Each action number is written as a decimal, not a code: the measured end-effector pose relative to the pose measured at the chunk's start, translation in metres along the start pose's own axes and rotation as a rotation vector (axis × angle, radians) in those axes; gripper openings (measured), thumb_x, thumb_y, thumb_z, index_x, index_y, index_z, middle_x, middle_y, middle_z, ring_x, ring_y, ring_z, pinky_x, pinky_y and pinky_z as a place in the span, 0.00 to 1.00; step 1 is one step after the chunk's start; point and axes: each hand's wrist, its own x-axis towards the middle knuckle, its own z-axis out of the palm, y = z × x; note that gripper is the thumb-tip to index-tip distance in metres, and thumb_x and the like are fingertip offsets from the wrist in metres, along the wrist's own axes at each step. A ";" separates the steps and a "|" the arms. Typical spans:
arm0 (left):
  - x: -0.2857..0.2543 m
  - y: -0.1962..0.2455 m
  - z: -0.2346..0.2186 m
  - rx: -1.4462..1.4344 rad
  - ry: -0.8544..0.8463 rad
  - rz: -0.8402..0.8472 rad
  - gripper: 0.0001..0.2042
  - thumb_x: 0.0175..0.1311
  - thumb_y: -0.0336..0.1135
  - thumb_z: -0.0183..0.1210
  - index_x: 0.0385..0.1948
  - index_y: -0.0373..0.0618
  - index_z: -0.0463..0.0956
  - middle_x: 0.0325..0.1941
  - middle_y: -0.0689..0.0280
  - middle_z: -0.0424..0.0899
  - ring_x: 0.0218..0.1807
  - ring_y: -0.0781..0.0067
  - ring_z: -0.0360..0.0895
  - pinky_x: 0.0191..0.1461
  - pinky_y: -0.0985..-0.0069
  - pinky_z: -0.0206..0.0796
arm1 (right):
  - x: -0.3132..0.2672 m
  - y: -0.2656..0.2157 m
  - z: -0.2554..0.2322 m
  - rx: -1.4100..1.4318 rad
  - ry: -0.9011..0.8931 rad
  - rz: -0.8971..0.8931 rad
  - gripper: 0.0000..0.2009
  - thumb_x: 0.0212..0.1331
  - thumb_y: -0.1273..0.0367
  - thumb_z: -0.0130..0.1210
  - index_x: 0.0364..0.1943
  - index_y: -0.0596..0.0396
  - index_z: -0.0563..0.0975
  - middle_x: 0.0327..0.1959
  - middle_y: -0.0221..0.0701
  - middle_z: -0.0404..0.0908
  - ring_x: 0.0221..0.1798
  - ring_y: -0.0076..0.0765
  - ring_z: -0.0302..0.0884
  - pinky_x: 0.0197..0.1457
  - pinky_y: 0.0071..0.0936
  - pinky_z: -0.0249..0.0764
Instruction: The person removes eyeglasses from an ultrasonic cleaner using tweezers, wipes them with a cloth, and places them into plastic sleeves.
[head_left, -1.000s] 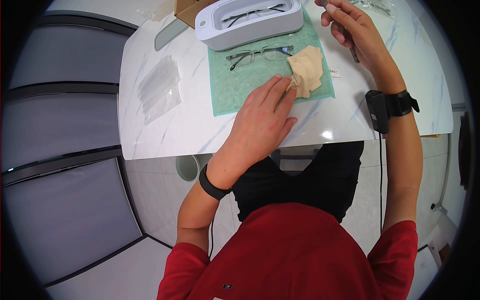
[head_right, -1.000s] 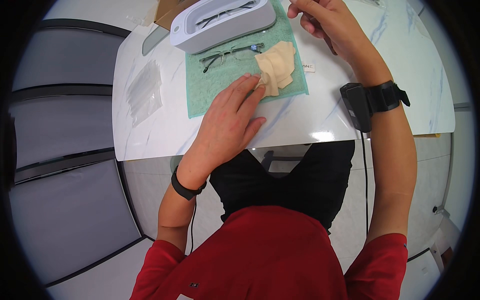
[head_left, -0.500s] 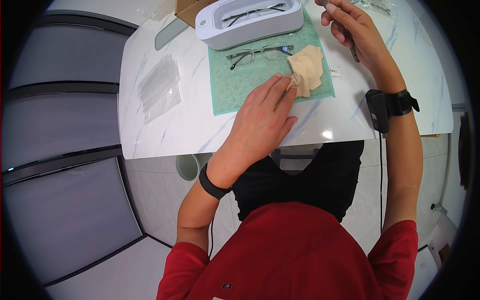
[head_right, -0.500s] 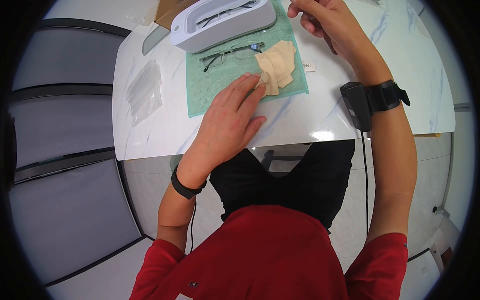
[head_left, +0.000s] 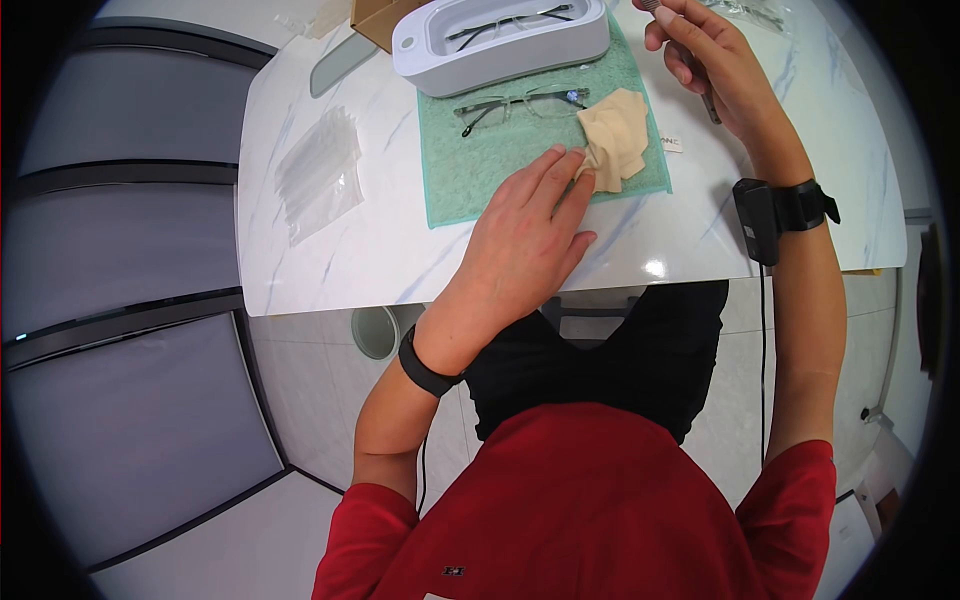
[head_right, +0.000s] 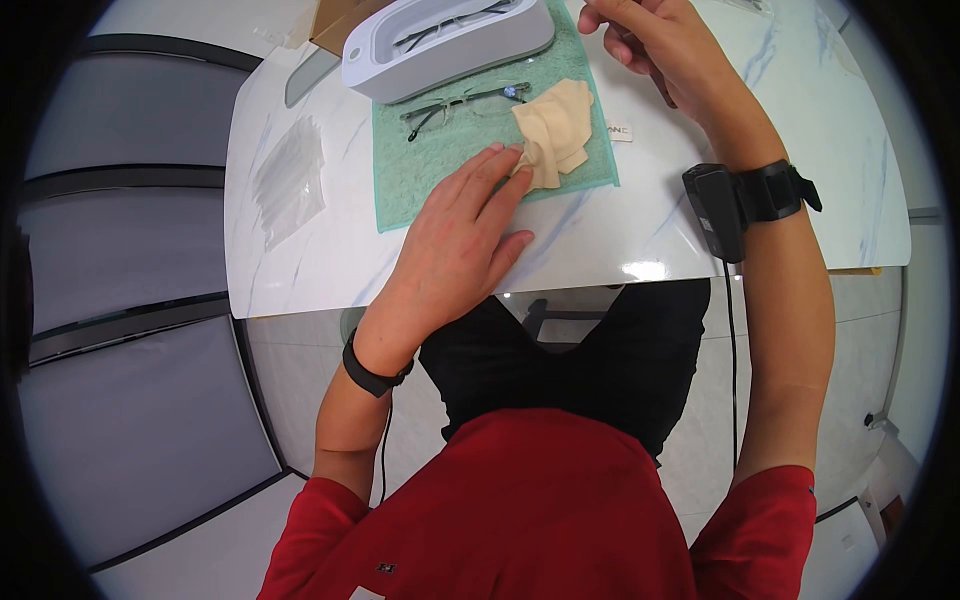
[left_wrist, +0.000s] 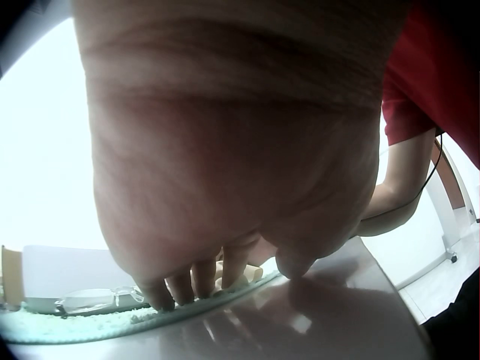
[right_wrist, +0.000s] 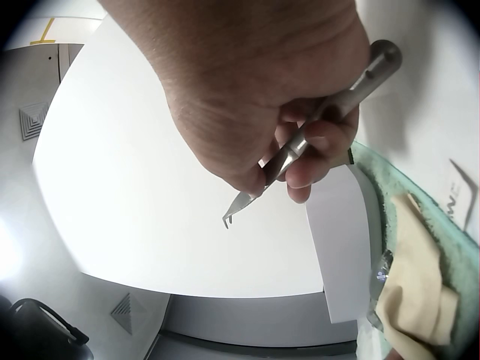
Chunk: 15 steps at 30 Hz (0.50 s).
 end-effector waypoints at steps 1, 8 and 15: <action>0.000 0.000 0.000 0.001 0.000 0.000 0.28 0.57 0.31 0.68 0.61 0.38 0.72 0.68 0.53 0.71 0.72 0.49 0.67 0.71 0.57 0.63 | 0.000 0.001 0.000 0.000 0.000 0.000 0.11 0.74 0.64 0.55 0.50 0.56 0.76 0.33 0.24 0.83 0.22 0.09 0.72 0.23 0.07 0.68; 0.000 0.000 0.000 0.001 -0.001 0.001 0.28 0.57 0.32 0.68 0.61 0.38 0.72 0.68 0.53 0.71 0.72 0.49 0.67 0.71 0.57 0.63 | 0.000 -0.002 0.001 -0.059 -0.002 -0.001 0.11 0.74 0.63 0.54 0.50 0.56 0.76 0.33 0.23 0.83 0.22 0.09 0.72 0.23 0.07 0.68; -0.001 0.001 0.001 0.009 -0.001 -0.003 0.28 0.57 0.32 0.68 0.61 0.38 0.72 0.68 0.54 0.71 0.72 0.49 0.67 0.71 0.58 0.63 | -0.001 -0.003 0.002 -0.066 0.007 -0.001 0.11 0.74 0.63 0.54 0.50 0.55 0.76 0.33 0.23 0.83 0.22 0.09 0.72 0.22 0.07 0.67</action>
